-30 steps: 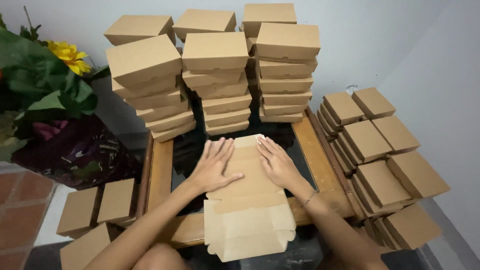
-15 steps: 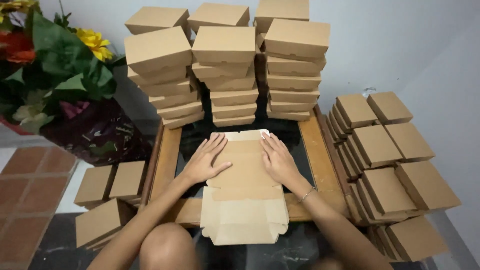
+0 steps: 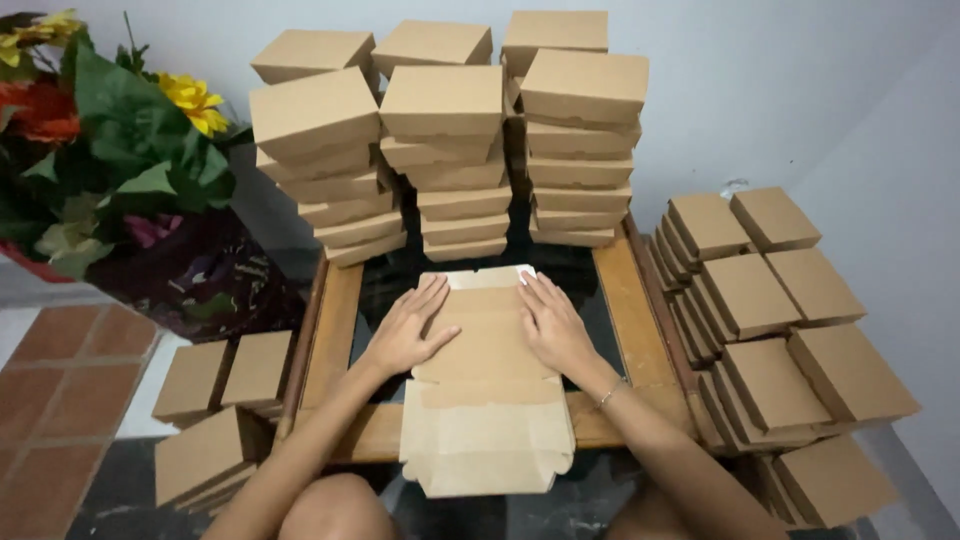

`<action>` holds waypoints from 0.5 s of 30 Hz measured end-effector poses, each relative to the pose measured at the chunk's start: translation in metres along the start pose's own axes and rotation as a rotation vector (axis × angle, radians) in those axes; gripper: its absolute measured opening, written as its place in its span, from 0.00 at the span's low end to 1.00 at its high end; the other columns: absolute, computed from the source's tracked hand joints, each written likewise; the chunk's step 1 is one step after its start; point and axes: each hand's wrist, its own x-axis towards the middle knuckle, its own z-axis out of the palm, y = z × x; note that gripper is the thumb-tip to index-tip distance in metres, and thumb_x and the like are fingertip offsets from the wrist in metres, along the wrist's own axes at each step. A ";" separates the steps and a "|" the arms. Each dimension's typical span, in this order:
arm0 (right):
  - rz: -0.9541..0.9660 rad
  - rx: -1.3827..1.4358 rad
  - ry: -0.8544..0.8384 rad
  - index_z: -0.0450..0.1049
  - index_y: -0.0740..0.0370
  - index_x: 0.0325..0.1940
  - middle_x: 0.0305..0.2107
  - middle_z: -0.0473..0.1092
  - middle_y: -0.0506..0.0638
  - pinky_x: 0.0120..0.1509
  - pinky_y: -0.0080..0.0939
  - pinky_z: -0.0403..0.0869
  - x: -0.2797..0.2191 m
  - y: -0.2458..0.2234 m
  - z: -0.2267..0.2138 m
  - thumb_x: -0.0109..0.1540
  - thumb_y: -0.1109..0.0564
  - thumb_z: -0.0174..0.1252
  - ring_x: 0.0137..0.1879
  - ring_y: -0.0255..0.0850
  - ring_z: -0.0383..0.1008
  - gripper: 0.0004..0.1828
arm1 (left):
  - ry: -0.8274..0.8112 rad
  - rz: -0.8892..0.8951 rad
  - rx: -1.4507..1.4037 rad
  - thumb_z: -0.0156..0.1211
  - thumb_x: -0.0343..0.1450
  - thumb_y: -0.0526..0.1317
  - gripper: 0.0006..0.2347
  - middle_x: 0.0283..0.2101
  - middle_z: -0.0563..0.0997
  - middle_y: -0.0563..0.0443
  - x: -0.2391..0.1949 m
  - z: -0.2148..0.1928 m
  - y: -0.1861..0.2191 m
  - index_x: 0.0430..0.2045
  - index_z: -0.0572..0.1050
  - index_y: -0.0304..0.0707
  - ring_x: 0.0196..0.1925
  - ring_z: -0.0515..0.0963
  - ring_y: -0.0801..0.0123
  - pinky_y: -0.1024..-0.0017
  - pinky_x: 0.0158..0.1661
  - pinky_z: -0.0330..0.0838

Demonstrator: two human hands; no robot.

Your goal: Folding flat cardboard templates into boxes and stacking them on a table.

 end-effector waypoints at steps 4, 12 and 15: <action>0.008 0.041 0.019 0.67 0.61 0.68 0.71 0.58 0.52 0.77 0.56 0.57 0.002 -0.004 -0.003 0.67 0.53 0.44 0.76 0.53 0.54 0.26 | -0.011 0.012 -0.014 0.52 0.72 0.60 0.34 0.75 0.59 0.47 0.001 -0.002 -0.005 0.70 0.59 0.38 0.77 0.56 0.58 0.51 0.71 0.51; -0.012 0.050 0.077 0.68 0.63 0.67 0.68 0.63 0.55 0.77 0.52 0.57 0.004 -0.004 -0.003 0.67 0.53 0.48 0.75 0.54 0.58 0.25 | -0.019 0.049 -0.017 0.50 0.74 0.58 0.31 0.75 0.58 0.48 0.000 -0.003 -0.010 0.70 0.60 0.40 0.77 0.55 0.59 0.51 0.71 0.50; -0.010 0.076 0.069 0.69 0.61 0.67 0.67 0.64 0.55 0.78 0.51 0.57 0.003 -0.008 -0.006 0.68 0.52 0.47 0.75 0.53 0.58 0.24 | -0.019 0.050 -0.035 0.49 0.76 0.55 0.28 0.75 0.58 0.49 0.001 0.000 -0.015 0.69 0.61 0.43 0.77 0.55 0.59 0.50 0.70 0.51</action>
